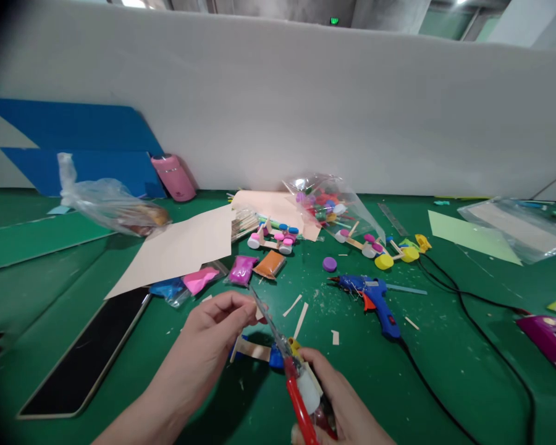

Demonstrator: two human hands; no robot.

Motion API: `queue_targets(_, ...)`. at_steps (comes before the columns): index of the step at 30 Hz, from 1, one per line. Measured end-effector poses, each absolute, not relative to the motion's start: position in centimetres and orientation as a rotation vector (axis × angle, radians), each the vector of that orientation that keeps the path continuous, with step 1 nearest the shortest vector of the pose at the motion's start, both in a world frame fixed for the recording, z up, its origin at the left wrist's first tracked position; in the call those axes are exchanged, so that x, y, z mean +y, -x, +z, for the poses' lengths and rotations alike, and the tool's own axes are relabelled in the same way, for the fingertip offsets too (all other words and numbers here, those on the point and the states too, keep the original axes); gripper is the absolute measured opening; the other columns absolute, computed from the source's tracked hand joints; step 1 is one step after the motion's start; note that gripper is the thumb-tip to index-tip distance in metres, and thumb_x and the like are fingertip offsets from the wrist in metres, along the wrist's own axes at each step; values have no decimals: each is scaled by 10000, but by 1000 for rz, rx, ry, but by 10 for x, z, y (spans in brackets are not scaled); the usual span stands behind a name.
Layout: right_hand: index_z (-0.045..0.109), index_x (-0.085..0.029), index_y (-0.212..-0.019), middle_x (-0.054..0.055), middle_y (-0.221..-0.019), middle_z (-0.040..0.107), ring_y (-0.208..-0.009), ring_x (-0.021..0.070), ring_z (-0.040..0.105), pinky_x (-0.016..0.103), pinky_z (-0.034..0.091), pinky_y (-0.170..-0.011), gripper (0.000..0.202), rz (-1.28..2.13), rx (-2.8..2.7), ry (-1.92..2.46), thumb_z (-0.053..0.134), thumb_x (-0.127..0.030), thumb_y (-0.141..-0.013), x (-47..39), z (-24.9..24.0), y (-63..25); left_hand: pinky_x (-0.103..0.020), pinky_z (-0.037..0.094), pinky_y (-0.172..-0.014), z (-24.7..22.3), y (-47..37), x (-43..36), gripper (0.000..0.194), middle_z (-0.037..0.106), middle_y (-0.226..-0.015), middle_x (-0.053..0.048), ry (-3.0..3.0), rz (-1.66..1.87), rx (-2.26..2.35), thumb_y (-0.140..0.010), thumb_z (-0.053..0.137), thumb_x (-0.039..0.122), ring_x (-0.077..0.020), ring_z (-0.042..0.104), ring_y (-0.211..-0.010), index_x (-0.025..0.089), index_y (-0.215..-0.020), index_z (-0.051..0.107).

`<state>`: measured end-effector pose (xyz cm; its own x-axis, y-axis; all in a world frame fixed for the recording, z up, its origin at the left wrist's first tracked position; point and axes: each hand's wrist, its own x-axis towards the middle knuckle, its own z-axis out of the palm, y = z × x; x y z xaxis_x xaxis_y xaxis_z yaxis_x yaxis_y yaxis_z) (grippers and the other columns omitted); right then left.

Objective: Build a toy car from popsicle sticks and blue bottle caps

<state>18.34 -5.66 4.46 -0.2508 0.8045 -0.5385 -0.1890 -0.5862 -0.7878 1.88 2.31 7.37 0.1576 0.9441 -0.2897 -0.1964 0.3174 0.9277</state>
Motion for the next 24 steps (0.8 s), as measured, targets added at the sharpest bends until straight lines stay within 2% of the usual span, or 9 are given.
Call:
queue_targets(3,470,-277,-1091,-78,-633,389,-442,20,290,162,331,-474,658,1910,-777,1289,734,-494,-530,-55,46,-181,-155,441,-547,75,-20,24,123,591,-656,8,-868,982,1107,-745,582,216,-92,512,-653,146,-645,591)
queue_targets(8,490,-268,-1077,-75,-625,374,-440,25,275,161,357,-482,617,1898,-808,1334,708,-519,-557,-53,47,-180,-143,429,-544,76,-18,24,121,579,-637,25,-863,991,1102,-744,582,202,-75,509,-625,149,-634,583)
queue_targets(14,521,-266,-1082,22,-757,512,-621,148,483,236,447,-582,601,1688,-1030,1407,608,-610,-598,-57,37,-183,-158,425,-592,76,-17,23,116,595,-643,19,-929,1008,1122,-745,580,194,-81,526,-643,148,-640,598)
queue_targets(18,532,-277,-1101,56,-826,586,-680,191,551,257,478,-609,576,1591,-1139,1437,552,-622,-639,-60,29,-186,-177,433,-591,76,-18,24,122,599,-654,9,-943,998,1128,-745,578,204,-95,527,-652,148,-638,595)
queue_targets(24,562,-226,-1104,99,-899,639,-749,228,603,278,501,-642,584,1438,-1230,1518,566,-591,-648,-60,24,-189,-182,434,-561,75,-18,24,122,587,-655,13,-934,987,1127,-747,571,212,-95,514,-632,156,-641,590)
